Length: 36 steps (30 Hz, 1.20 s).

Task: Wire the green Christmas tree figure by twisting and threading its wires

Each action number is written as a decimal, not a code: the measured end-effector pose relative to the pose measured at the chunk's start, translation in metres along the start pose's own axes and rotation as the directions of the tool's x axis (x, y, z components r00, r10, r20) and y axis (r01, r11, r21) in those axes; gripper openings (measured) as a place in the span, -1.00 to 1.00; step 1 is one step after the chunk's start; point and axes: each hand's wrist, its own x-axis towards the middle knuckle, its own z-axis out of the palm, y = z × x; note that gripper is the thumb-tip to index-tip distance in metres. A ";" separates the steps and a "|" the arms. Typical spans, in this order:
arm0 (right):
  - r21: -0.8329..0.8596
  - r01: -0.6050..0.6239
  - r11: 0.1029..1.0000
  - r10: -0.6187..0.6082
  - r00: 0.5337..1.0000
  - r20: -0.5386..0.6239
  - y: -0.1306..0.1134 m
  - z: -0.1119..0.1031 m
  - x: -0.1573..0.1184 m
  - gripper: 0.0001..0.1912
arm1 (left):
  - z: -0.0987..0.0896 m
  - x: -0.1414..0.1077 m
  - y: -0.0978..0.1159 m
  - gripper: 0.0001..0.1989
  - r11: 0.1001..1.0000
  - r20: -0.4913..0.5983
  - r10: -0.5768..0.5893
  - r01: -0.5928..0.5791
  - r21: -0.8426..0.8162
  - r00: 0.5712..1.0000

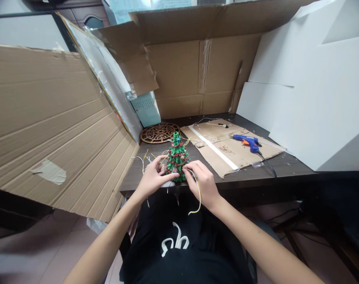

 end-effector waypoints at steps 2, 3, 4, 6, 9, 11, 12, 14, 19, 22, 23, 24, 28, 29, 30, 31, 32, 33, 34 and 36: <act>-0.017 0.030 0.999 -0.030 1.000 0.000 0.001 0.000 0.000 -0.87 | 0.000 0.000 0.000 -0.34 1.000 0.003 0.001 -0.001 -0.002 1.000; -0.027 0.049 0.998 -0.049 0.999 0.001 0.002 0.000 0.000 -0.85 | -0.001 0.000 0.000 -0.34 1.000 0.005 0.001 -0.001 -0.005 1.000; -0.039 0.069 0.997 -0.069 0.998 0.004 0.003 -0.001 0.000 -0.83 | -0.001 0.000 0.000 -0.34 1.000 0.005 0.002 -0.002 -0.009 1.000; -0.065 0.117 0.991 -0.115 0.993 0.023 0.005 -0.002 0.000 -0.80 | -0.001 0.000 -0.001 -0.34 1.000 0.004 0.005 -0.005 -0.017 1.000; -0.101 0.194 0.976 -0.187 0.979 0.077 0.008 -0.004 0.002 -0.80 | 0.000 0.001 -0.002 -0.32 1.000 0.003 0.003 -0.003 -0.016 1.000; -0.115 0.225 0.967 -0.212 0.970 0.117 0.009 -0.006 0.005 -0.81 | 0.000 0.001 -0.002 -0.31 1.000 0.003 0.002 -0.002 -0.012 1.000; -0.118 0.230 0.966 -0.214 0.968 0.133 0.009 -0.007 0.006 -0.82 | 0.000 0.001 -0.002 -0.31 1.000 0.002 0.003 -0.003 -0.008 1.000; -0.118 0.221 0.968 -0.203 0.968 0.147 0.009 -0.009 0.008 -0.84 | 0.000 0.002 -0.001 -0.31 1.000 -0.002 0.006 -0.006 -0.003 1.000; -0.089 0.126 0.988 -0.122 0.991 0.053 0.008 -0.007 0.007 -0.84 | -0.001 0.002 0.002 -0.30 1.000 0.001 0.000 0.000 0.000 1.000; -0.060 0.075 0.995 -0.074 0.997 0.017 0.008 -0.006 0.005 -0.84 | -0.001 0.001 0.004 -0.32 1.000 -0.001 0.002 -0.002 -0.002 1.000; -0.050 0.057 0.997 -0.057 0.998 0.010 0.007 -0.006 0.004 -0.85 | -0.001 0.000 0.005 -0.33 1.000 -0.004 0.004 -0.004 -0.001 1.000; -0.041 0.039 0.998 -0.039 0.999 0.005 0.007 -0.006 0.004 -0.85 | 0.000 0.000 0.005 -0.34 1.000 -0.006 0.008 -0.008 0.002 1.000; -0.012 -0.012 1.000 0.012 1.000 0.024 0.006 -0.008 0.007 -0.87 | 0.000 0.004 0.006 -0.34 1.000 -0.016 -0.001 0.001 -0.003 1.000; -0.009 -0.020 1.000 0.020 0.999 0.038 0.006 -0.009 0.009 -0.87 | -0.001 0.007 0.007 -0.34 1.000 -0.012 0.001 -0.001 0.002 1.000; -0.007 -0.027 1.000 0.028 0.998 0.053 0.007 -0.010 0.012 -0.88 | -0.002 0.012 0.007 -0.33 1.000 -0.005 0.005 -0.005 0.003 1.000; -0.005 -0.034 0.999 0.035 0.997 0.072 0.008 -0.010 0.014 -0.89 | -0.003 0.016 0.007 -0.33 1.000 0.003 0.010 -0.010 0.002 1.000; -0.003 -0.040 0.999 0.040 0.995 0.092 0.009 -0.011 0.017 -0.90 | -0.004 0.022 0.007 -0.34 1.000 0.012 0.015 -0.015 -0.002 1.000; -0.001 -0.043 0.999 0.042 0.993 0.113 0.011 -0.012 0.021 -0.90 | -0.005 0.027 0.008 -0.35 1.000 0.017 0.017 -0.017 -0.010 1.000; 0.001 -0.041 0.999 0.040 0.990 0.133 0.012 -0.013 0.025 -0.91 | -0.006 0.033 0.008 -0.36 1.000 0.017 0.014 -0.014 -0.021 1.000; 0.007 -0.022 1.000 0.021 0.986 0.168 0.013 -0.014 0.037 -0.93 | -0.009 0.041 0.008 -0.38 0.999 0.011 -0.001 0.001 -0.033 1.000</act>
